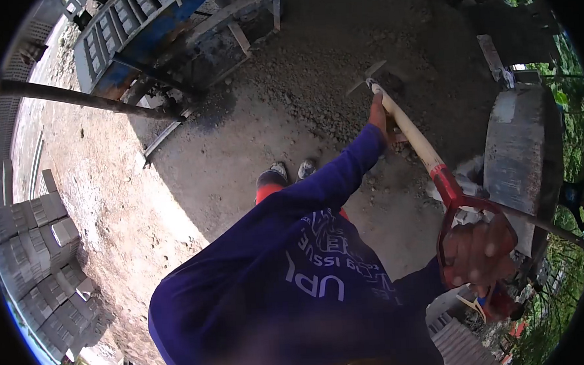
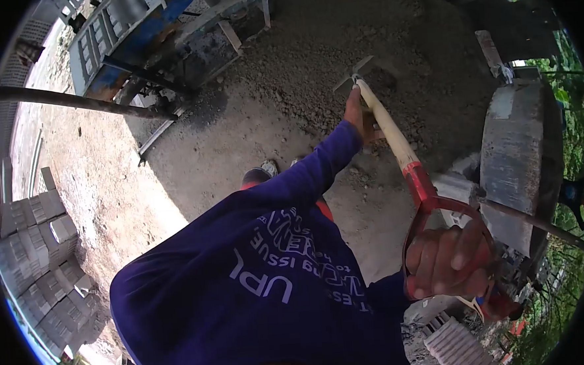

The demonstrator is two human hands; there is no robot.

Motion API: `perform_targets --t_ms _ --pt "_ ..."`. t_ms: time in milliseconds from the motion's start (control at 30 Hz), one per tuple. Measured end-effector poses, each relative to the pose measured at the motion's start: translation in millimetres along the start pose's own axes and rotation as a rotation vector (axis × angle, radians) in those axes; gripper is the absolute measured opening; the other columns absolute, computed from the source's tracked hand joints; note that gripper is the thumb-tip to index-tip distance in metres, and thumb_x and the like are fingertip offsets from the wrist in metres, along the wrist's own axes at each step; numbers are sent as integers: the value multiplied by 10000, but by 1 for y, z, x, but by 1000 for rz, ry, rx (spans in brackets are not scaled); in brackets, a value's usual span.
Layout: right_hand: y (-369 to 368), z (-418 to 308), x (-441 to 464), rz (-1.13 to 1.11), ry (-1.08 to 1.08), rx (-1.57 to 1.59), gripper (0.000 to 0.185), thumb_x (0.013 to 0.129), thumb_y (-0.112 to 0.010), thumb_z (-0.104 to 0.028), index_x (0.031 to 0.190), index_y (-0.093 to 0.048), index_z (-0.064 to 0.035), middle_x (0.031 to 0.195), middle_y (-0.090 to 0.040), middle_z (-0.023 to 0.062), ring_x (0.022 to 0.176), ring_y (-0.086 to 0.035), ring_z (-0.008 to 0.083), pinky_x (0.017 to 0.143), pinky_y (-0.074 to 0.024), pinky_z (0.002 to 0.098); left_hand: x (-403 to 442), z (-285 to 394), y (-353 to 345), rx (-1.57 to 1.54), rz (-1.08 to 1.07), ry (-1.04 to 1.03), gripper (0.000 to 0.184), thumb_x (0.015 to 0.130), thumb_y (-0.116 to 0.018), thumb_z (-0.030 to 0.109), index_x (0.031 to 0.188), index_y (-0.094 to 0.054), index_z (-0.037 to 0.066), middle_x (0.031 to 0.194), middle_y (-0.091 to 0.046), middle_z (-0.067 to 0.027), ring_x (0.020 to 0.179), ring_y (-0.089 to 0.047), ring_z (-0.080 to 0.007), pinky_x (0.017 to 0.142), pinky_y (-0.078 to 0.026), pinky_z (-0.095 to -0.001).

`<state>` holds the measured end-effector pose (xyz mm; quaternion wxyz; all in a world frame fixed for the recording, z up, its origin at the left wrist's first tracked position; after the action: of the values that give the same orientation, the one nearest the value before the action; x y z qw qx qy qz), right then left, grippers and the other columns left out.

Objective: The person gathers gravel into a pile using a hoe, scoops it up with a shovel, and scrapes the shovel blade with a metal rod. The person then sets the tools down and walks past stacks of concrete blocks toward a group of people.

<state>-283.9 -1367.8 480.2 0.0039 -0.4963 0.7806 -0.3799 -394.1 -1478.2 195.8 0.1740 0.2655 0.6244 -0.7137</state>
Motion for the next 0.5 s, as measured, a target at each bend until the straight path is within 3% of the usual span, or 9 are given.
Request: perform_targets --t_ms 67,133,200,333,433,500 --pt "13 41 -18 175 -8 122 274 862 -532 -194 952 -403 30 645 -563 126 503 -574 216 492 -439 276 32 1 50 325 299 100 693 771 -567 443 1239 -354 -23 1027 -515 -207 829 -574 -332 694 -484 -475" --pt "35 67 -33 285 -68 198 283 797 -569 -154 943 -416 33 626 -564 134 477 -557 216 522 -464 277 53 -2 123 508 466 13 557 712 -649 272 1123 -448 -45 898 -546 -192 744 -583 -311 644 -478 -478" --pt "49 90 -61 392 -171 237 269 750 -585 -138 920 -454 25 670 -576 140 499 -567 224 546 -478 291 32 11 156 455 639 30 462 683 -662 213 1006 -499 -75 790 -560 -178 642 -580 -300 582 -476 -456" --pt "93 125 -95 752 -237 181 235 726 -607 -113 855 -490 44 612 -571 127 502 -587 235 443 -447 326 28 62 219 638 781 -81 421 678 -649 197 946 -498 -90 756 -565 -173 592 -584 -300 512 -484 -417" --pt "127 166 -75 1126 -512 -51 219 645 -615 -118 785 -508 11 593 -552 105 484 -566 211 449 -450 293 54 125 267 643 799 -194 362 697 -623 172 912 -487 -85 767 -576 -185 590 -604 -298 488 -496 -410" --pt "153 215 -59 1231 -572 -201 220 645 -625 -138 767 -495 -9 578 -538 87 461 -546 182 432 -434 269 65 174 283 604 772 -243 292 709 -610 123 888 -483 -69 765 -573 -180 575 -599 -281 476 -492 -396"
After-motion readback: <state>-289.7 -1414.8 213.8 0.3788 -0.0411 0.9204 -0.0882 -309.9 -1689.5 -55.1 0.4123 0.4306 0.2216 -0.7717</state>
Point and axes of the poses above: each hand's wrist, its own x-axis towards the middle knuckle, its own y-axis out of the back of the hand, z = x × y, the point moved 2 cm from there along x, towards the middle knuckle
